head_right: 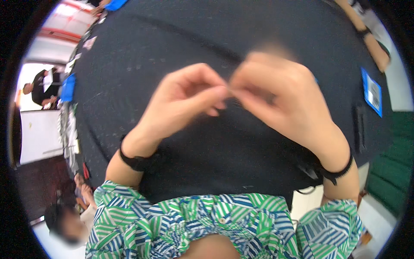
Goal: The person is tying fishing hooks to thin green line by hand and using small pliers to secure the knots on a black table surface.
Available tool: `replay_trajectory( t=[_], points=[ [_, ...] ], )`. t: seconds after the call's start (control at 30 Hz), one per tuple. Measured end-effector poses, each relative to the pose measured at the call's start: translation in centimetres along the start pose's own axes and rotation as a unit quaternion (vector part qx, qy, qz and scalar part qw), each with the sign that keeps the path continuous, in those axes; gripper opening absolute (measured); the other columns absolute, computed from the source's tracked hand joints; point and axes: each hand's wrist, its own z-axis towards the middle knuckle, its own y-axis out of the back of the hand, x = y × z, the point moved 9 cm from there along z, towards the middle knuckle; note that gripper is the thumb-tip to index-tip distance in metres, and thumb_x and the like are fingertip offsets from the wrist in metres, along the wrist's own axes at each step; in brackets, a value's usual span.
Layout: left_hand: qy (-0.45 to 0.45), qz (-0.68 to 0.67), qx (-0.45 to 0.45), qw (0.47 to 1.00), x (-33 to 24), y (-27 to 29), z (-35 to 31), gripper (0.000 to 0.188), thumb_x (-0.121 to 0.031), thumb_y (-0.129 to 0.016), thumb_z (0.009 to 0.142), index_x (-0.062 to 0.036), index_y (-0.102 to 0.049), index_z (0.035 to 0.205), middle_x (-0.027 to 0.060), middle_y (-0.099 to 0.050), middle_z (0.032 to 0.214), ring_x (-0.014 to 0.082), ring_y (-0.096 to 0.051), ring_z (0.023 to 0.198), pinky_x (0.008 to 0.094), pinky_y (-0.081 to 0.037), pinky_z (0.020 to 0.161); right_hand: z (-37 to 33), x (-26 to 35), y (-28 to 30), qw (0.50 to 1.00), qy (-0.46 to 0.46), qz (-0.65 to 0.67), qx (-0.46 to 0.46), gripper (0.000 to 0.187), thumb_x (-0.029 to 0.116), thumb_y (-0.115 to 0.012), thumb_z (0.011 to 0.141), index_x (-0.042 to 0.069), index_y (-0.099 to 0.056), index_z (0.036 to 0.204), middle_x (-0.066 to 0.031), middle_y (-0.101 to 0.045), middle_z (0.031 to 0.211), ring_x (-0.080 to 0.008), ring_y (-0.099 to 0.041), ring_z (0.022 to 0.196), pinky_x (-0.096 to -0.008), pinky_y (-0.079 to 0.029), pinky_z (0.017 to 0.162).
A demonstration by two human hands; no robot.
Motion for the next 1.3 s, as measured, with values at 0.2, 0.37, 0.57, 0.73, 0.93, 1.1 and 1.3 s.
replay_trajectory(
  t=[0.2,0.37,0.57,0.73,0.93,1.1,1.3],
  points=[
    [-0.055,0.051,0.005,0.997,-0.6,-0.1,0.0,0.015,-0.017,-0.064,0.092,-0.0031,-0.061,0.096,0.0011,-0.063,0.086,0.0072,-0.06,0.079,0.0221,-0.05,0.066,0.0,1.1,1.2,0.999,-0.009,-0.008,-0.032,0.008,-0.004,-0.067,0.072,-0.001,-0.061,0.077,-0.0081,-0.055,0.073,-0.0175,-0.058,0.064,-0.0272,-0.044,0.057],
    [-0.061,0.048,-0.029,0.997,-1.6,1.5,-0.4,0.014,-0.017,-0.063,0.093,-0.004,-0.061,0.095,0.0011,-0.064,0.086,0.0078,-0.061,0.079,0.0223,-0.05,0.066,0.2,-0.1,4.6,0.995,-0.02,-0.029,-0.091,0.007,-0.004,-0.065,0.076,-0.001,-0.059,0.076,-0.0055,-0.053,0.076,-0.0156,-0.051,0.074,-0.0255,-0.038,0.069],
    [-0.085,0.086,-0.06,0.991,-4.6,3.4,-1.2,0.011,-0.015,-0.062,0.092,-0.0047,-0.061,0.095,0.0022,-0.065,0.091,0.009,-0.063,0.081,0.0223,-0.05,0.069,-0.8,-5.0,7.2,0.989,-0.086,0.055,-0.11,0.011,0.009,-0.062,0.09,0.003,-0.057,0.082,0.0011,-0.05,0.081,-0.0061,-0.047,0.076,-0.0208,-0.036,0.07],
    [-0.054,0.143,-0.103,0.983,-6.1,6.1,-3.8,0.009,-0.014,-0.063,0.092,-0.0056,-0.061,0.093,0.0013,-0.064,0.089,0.0081,-0.061,0.079,0.0215,-0.048,0.068,-0.4,-5.9,6.1,0.982,-0.112,0.129,-0.078,0.011,0.009,-0.062,0.09,0.004,-0.058,0.082,0.006,-0.049,0.076,-0.0004,-0.044,0.069,-0.017,-0.033,0.063],
    [0.0,0.19,-0.114,0.975,-7.9,7.6,-8.9,0.007,-0.009,-0.062,0.091,-0.0036,-0.058,0.088,0.0029,-0.061,0.085,0.0084,-0.059,0.077,0.0223,-0.048,0.068,-0.4,-3.7,4.7,0.982,-0.084,0.167,-0.039,0.01,0.008,-0.067,0.084,0.003,-0.061,0.078,0.0044,-0.051,0.073,-0.0019,-0.044,0.063,-0.0194,-0.033,0.057],
    [0.063,0.39,-0.071,0.916,-10.9,8.5,-12.5,0.006,-0.002,-0.063,0.087,-0.0013,-0.058,0.084,0.0053,-0.061,0.086,0.0111,-0.059,0.077,0.0227,-0.047,0.067,-0.5,-1.9,3.0,0.985,-0.056,0.155,0.052,0.009,0.008,-0.069,0.08,0.002,-0.063,0.077,0.0015,-0.052,0.071,-0.0048,-0.045,0.06,-0.0213,-0.033,0.054],
    [0.167,0.378,-0.1,0.905,-11.7,17.8,-14.0,0.002,-0.004,-0.059,0.089,-0.003,-0.06,0.091,-0.0007,-0.064,0.083,0.0061,-0.059,0.075,0.0208,-0.048,0.066,-1.0,-1.8,2.0,0.983,-0.073,0.139,0.098,0.007,0.005,-0.069,0.076,0.001,-0.064,0.074,-0.0011,-0.055,0.069,-0.0072,-0.047,0.058,-0.0224,-0.035,0.051]
  ],
)
